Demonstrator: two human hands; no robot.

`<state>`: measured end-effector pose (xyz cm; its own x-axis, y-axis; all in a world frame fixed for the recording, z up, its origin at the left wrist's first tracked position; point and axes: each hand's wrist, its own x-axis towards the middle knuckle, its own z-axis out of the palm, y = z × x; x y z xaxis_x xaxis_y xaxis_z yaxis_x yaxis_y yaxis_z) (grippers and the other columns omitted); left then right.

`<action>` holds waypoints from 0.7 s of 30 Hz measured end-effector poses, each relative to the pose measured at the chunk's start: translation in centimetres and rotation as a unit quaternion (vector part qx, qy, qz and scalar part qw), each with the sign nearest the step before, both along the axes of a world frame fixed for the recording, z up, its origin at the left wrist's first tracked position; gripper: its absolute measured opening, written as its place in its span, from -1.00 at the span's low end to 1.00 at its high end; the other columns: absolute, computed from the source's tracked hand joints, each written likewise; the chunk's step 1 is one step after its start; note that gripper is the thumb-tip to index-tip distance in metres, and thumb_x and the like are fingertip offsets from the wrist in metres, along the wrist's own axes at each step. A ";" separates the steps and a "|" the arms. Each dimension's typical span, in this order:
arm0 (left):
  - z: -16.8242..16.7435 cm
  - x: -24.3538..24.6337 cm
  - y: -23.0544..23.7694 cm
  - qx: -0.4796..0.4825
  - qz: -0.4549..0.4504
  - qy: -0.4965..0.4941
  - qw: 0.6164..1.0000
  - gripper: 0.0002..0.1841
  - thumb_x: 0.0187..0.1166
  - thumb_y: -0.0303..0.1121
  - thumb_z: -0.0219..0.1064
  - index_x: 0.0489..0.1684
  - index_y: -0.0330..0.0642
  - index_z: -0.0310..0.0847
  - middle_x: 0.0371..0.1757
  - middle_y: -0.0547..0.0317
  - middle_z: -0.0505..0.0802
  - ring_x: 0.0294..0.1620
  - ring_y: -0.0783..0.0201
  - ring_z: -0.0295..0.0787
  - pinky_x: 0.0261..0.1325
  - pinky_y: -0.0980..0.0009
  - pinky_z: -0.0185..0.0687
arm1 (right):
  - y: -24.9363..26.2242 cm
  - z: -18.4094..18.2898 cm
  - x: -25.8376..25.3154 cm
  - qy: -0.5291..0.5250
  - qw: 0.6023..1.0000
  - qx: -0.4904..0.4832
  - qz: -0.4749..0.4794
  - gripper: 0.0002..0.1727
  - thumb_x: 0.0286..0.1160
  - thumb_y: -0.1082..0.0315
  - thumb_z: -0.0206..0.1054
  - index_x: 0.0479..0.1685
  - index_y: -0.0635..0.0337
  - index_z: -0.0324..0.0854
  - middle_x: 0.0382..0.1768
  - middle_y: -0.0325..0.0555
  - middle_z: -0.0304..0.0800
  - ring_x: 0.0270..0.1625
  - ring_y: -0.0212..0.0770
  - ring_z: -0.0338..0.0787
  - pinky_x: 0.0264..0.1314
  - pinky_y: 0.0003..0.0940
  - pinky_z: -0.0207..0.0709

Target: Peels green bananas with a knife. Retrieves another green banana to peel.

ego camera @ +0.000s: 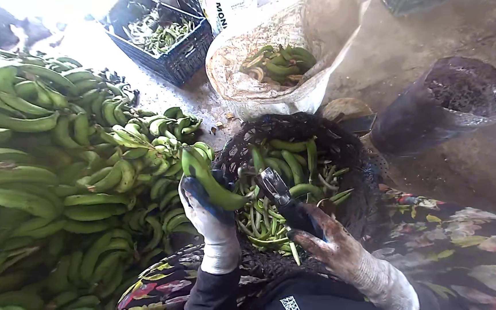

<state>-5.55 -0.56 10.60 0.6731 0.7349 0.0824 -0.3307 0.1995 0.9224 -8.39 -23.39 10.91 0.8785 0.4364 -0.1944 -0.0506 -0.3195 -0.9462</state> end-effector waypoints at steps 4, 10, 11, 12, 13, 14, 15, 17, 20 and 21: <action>1.7 -1.9 -2.4 0.134 0.018 -0.016 0.991 -0.45 0.71 0.03 0.10 0.30 -0.35 0.43 -0.09 0.31 0.84 -0.12 0.43 0.83 -0.04 0.42 0.82 | 1.1 0.5 -1.1 0.087 0.995 0.041 0.020 -0.40 0.57 0.13 0.35 0.60 0.11 0.48 0.18 -0.14 0.84 0.10 -0.39 0.84 0.23 -0.34 0.73; 0.6 -2.7 -2.3 0.246 -0.032 -0.117 0.962 -0.52 0.70 0.03 0.23 0.33 -0.14 0.59 0.26 0.20 0.81 0.18 0.27 0.81 0.16 0.26 0.82 | 1.7 1.5 -1.1 0.160 0.984 0.052 0.056 -0.61 0.76 0.00 0.10 0.19 0.08 0.63 -0.36 -0.24 0.77 -0.37 -0.36 0.78 -0.26 -0.30 0.73; 1.1 -2.7 -2.5 0.248 -0.029 -0.124 0.960 -0.56 0.71 0.00 0.23 0.33 -0.12 0.60 0.25 0.21 0.81 0.18 0.28 0.80 0.17 0.28 0.81 | 1.8 1.6 -1.1 0.164 0.982 0.069 0.057 -0.63 0.77 0.02 0.09 0.16 0.08 0.63 -0.40 -0.25 0.75 -0.41 -0.36 0.77 -0.31 -0.32 0.72; 2.0 -2.7 -3.1 0.231 -0.021 -0.120 0.965 -0.62 0.71 -0.06 0.25 0.29 -0.08 0.63 0.22 0.27 0.82 0.18 0.32 0.80 0.18 0.32 0.79 | 1.9 1.7 -1.0 0.164 0.982 0.079 0.056 -0.64 0.77 0.04 0.09 0.15 0.07 0.63 -0.44 -0.26 0.73 -0.45 -0.36 0.75 -0.35 -0.33 0.71; 3.6 -2.9 -3.8 0.200 -0.021 -0.103 0.974 -0.70 0.70 -0.16 0.25 0.25 -0.07 0.61 0.16 0.35 0.83 0.17 0.39 0.79 0.20 0.38 0.77 | 2.1 1.7 -1.1 0.158 0.983 0.078 0.057 -0.64 0.76 0.05 0.08 0.15 0.09 0.63 -0.45 -0.26 0.72 -0.46 -0.37 0.74 -0.36 -0.33 0.71; 5.5 -3.0 -4.7 0.145 -0.029 -0.082 0.986 -0.75 0.68 -0.25 0.21 0.19 -0.12 0.57 0.04 0.42 0.83 0.08 0.48 0.78 0.15 0.48 0.74 | 2.3 1.5 -1.2 0.153 0.984 0.065 0.066 -0.63 0.75 0.05 0.09 0.15 0.10 0.63 -0.44 -0.25 0.71 -0.46 -0.36 0.74 -0.34 -0.31 0.71; 5.9 -2.7 -5.0 0.077 -0.044 -0.095 0.991 -0.74 0.71 -0.20 0.17 0.18 -0.13 0.53 -0.09 0.36 0.84 -0.07 0.46 0.81 0.00 0.49 0.78 | 2.3 0.9 -1.2 0.157 0.982 0.033 0.096 -0.62 0.75 0.03 0.11 0.14 0.11 0.64 -0.42 -0.20 0.73 -0.43 -0.31 0.76 -0.30 -0.25 0.73; 4.5 -0.9 -4.5 -0.050 -0.103 -0.177 0.978 -0.47 0.75 0.19 0.02 0.30 -0.08 0.42 -0.22 0.16 0.80 -0.32 0.27 0.80 -0.28 0.33 0.80 | 2.1 -0.5 -0.5 0.197 0.951 -0.075 0.224 -0.53 0.80 0.00 0.10 0.23 0.24 0.65 -0.20 0.10 0.79 -0.17 -0.01 0.80 0.02 0.06 0.66; 6.1 0.3 -3.5 -0.212 -0.166 -0.096 0.958 -0.32 0.68 0.39 -0.27 0.17 0.16 0.63 -0.24 0.25 0.84 -0.36 0.29 0.81 -0.31 0.29 0.82 | 0.7 -2.1 0.1 0.057 0.978 -0.074 0.189 -0.56 0.83 0.12 0.07 0.33 0.26 0.65 0.02 0.12 0.85 0.03 -0.02 0.86 0.20 0.04 0.69; 6.2 0.1 -3.0 -0.206 -0.170 -0.047 0.962 -0.36 0.75 0.31 -0.32 0.15 0.12 0.59 -0.18 0.24 0.84 -0.32 0.30 0.83 -0.29 0.31 0.84 | 0.0 -1.8 1.0 -0.035 0.991 -0.029 0.125 -0.57 0.80 0.17 0.11 0.42 0.19 0.64 0.09 -0.01 0.88 0.05 -0.20 0.88 0.20 -0.14 0.74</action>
<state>-5.44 -3.56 16.80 0.8842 0.4567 -0.0980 -0.2590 0.6540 0.7108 -7.37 -23.44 9.07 0.7561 0.6324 -0.1686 0.1020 -0.3683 -0.9241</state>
